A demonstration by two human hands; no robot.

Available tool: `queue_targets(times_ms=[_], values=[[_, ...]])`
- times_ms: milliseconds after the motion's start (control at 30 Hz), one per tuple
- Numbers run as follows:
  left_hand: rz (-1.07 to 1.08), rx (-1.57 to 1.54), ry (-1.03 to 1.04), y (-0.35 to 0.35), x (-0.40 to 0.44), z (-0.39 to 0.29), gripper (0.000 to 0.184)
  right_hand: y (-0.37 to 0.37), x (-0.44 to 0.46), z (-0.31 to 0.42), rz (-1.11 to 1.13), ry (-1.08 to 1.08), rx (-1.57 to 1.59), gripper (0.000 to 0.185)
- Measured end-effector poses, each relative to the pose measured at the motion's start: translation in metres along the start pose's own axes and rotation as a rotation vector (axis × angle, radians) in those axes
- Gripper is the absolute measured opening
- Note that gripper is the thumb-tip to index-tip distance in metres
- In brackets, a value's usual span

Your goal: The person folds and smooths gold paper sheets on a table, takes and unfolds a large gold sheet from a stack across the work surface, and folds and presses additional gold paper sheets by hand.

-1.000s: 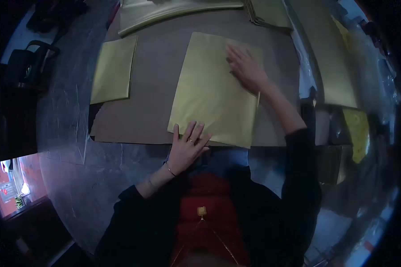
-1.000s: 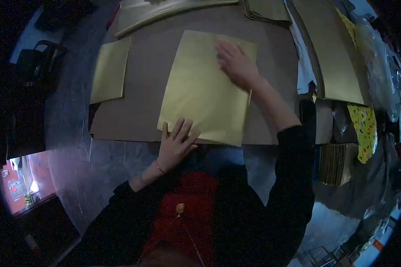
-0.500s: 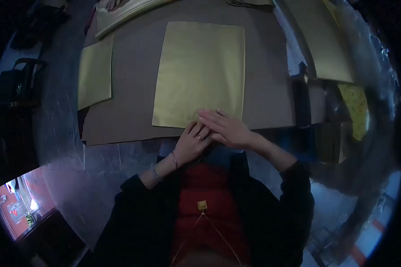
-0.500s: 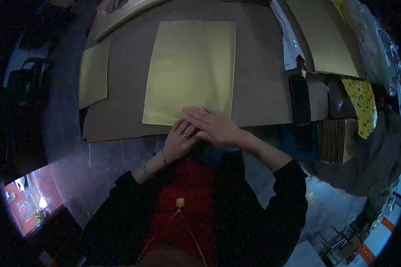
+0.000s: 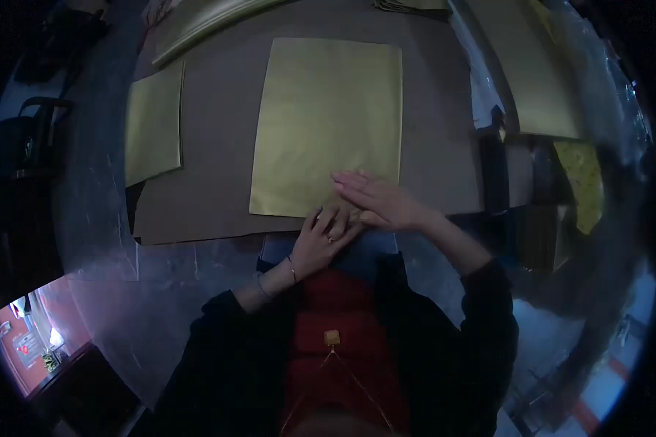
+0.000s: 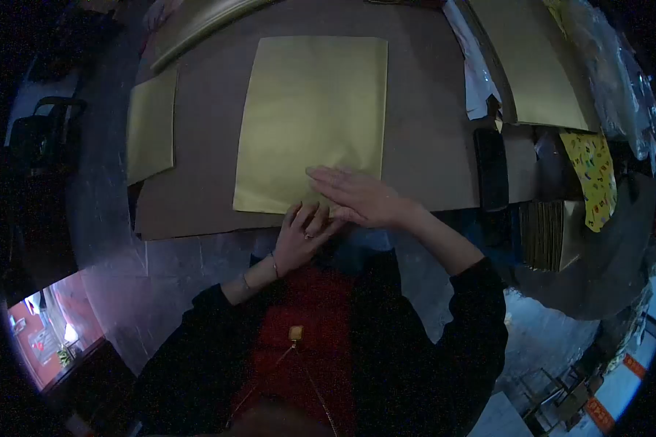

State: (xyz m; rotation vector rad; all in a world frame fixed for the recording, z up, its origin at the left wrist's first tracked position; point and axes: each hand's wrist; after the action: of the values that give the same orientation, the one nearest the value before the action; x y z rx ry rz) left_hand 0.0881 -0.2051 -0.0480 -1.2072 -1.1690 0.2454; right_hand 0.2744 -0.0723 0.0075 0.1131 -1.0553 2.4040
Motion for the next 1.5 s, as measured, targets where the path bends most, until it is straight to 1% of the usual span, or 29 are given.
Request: queue_targets(times_ms=[33, 100, 167, 200, 233, 300, 367, 433, 467, 500, 567, 600, 733, 800, 833, 867, 933, 1000, 1067, 1100, 1167, 1233, 1267, 1333, 1367, 1433, 1500], values=[[0.005, 0.002, -0.012, -0.001, 0.002, -0.001, 0.056, -0.005, 0.002, -0.006, 0.000, 0.001, -0.002, 0.059], [-0.003, 0.016, -0.010, -0.004, 0.004, 0.000, 0.056, -0.018, 0.010, -0.015, 0.056, 0.045, -0.152, 0.058], [0.028, 0.022, -0.012, -0.005, 0.003, -0.001, 0.056, -0.025, 0.016, -0.039, -0.029, 0.040, -0.210, 0.059], [-0.022, 0.049, -0.012, 0.001, -0.001, -0.002, 0.057, -0.031, 0.020, -0.051, -0.066, 0.049, -0.235, 0.058], [-0.026, 0.053, -0.012, 0.001, -0.001, -0.002, 0.057, -0.040, 0.030, -0.057, -0.072, 0.097, -0.273, 0.057], [-0.011, 0.058, -0.013, 0.000, 0.000, -0.002, 0.057, -0.053, 0.040, -0.086, -0.139, 0.127, -0.341, 0.055], [-0.005, 0.054, -0.016, -0.002, 0.002, -0.001, 0.057, -0.068, 0.056, -0.116, -0.172, 0.087, -0.388, 0.056], [0.014, 0.033, -0.022, -0.005, 0.004, -0.002, 0.057, -0.083, 0.068, -0.135, -0.259, 0.152, -0.389, 0.055], [0.011, 0.039, -0.023, -0.006, 0.005, -0.002, 0.057, -0.088, 0.074, -0.141, -0.279, 0.238, -0.406, 0.055], [0.028, 0.023, -0.033, -0.007, 0.007, -0.002, 0.058, -0.091, 0.078, -0.152, -0.281, 0.231, -0.407, 0.055], [0.041, 0.013, -0.041, -0.008, 0.007, -0.002, 0.060, -0.097, 0.086, -0.180, -0.383, 0.186, -0.414, 0.055], [0.054, -0.005, -0.048, -0.009, 0.007, -0.003, 0.060, -0.103, 0.090, -0.183, -0.362, 0.166, -0.503, 0.054], [0.037, 0.027, -0.034, -0.006, 0.005, -0.002, 0.060, -0.110, 0.091, -0.182, -0.381, 0.188, -0.564, 0.053], [0.037, 0.052, -0.020, -0.006, 0.006, -0.003, 0.059, -0.110, 0.082, -0.179, -0.492, 0.196, -0.620, 0.051], [0.044, 0.073, -0.007, -0.008, 0.008, -0.004, 0.058, -0.109, 0.077, -0.167, -0.490, 0.191, -0.618, 0.051], [0.045, 0.075, -0.013, -0.009, 0.011, -0.004, 0.058, -0.110, 0.068, -0.154, -0.455, 0.179, -0.620, 0.052], [0.110, -0.122, -0.165, -0.010, 0.022, -0.008, 0.058, -0.105, 0.046, -0.115, -0.409, 0.172, -0.618, 0.053], [0.096, -0.120, -0.168, -0.013, 0.042, -0.007, 0.058, -0.098, 0.022, -0.073, -0.173, 0.156, -0.591, 0.058], [0.084, -0.112, -0.171, -0.009, 0.050, -0.009, 0.059, -0.086, -0.002, -0.039, -0.039, 0.167, -0.520, 0.066], [0.066, -0.131, -0.159, -0.004, 0.052, -0.010, 0.056, -0.079, -0.011, -0.026, -0.037, 0.164, -0.520, 0.066], [0.042, -0.146, -0.151, 0.006, 0.051, -0.010, 0.054, -0.069, -0.026, -0.007, 0.121, 0.183, -0.463, 0.074], [-0.006, -0.121, -0.097, 0.010, 0.051, -0.011, 0.047, -0.060, -0.038, -0.004, 0.143, 0.192, -0.460, 0.077], [-0.008, -0.118, -0.099, 0.011, 0.051, -0.011, 0.047, -0.055, -0.043, -0.006, 0.160, 0.205, -0.456, 0.080], [0.017, -0.072, -0.027, 0.005, 0.055, -0.011, 0.039, -0.051, -0.048, -0.009, 0.175, 0.200, -0.468, 0.082], [0.015, -0.065, -0.030, 0.006, 0.056, -0.013, 0.039, -0.050, -0.048, -0.009, 0.164, 0.177, -0.484, 0.083], [-0.029, -0.129, -0.047, 0.006, 0.056, -0.014, 0.033, -0.049, -0.046, -0.008, 0.151, 0.140, -0.500, 0.084], [-0.041, -0.125, -0.049, 0.006, 0.059, -0.016, 0.030, -0.049, -0.045, -0.006, 0.156, 0.154, -0.516, 0.086]])
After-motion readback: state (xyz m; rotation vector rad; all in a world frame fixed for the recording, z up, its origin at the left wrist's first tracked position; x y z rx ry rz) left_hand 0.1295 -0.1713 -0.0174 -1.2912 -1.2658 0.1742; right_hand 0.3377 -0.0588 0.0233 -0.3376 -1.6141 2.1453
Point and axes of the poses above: each hand's wrist, its own x-axis towards the middle knuckle, its own y-axis out of the palm, z = x × y, and after that the axes turned 13 degrees about -z, right-handed
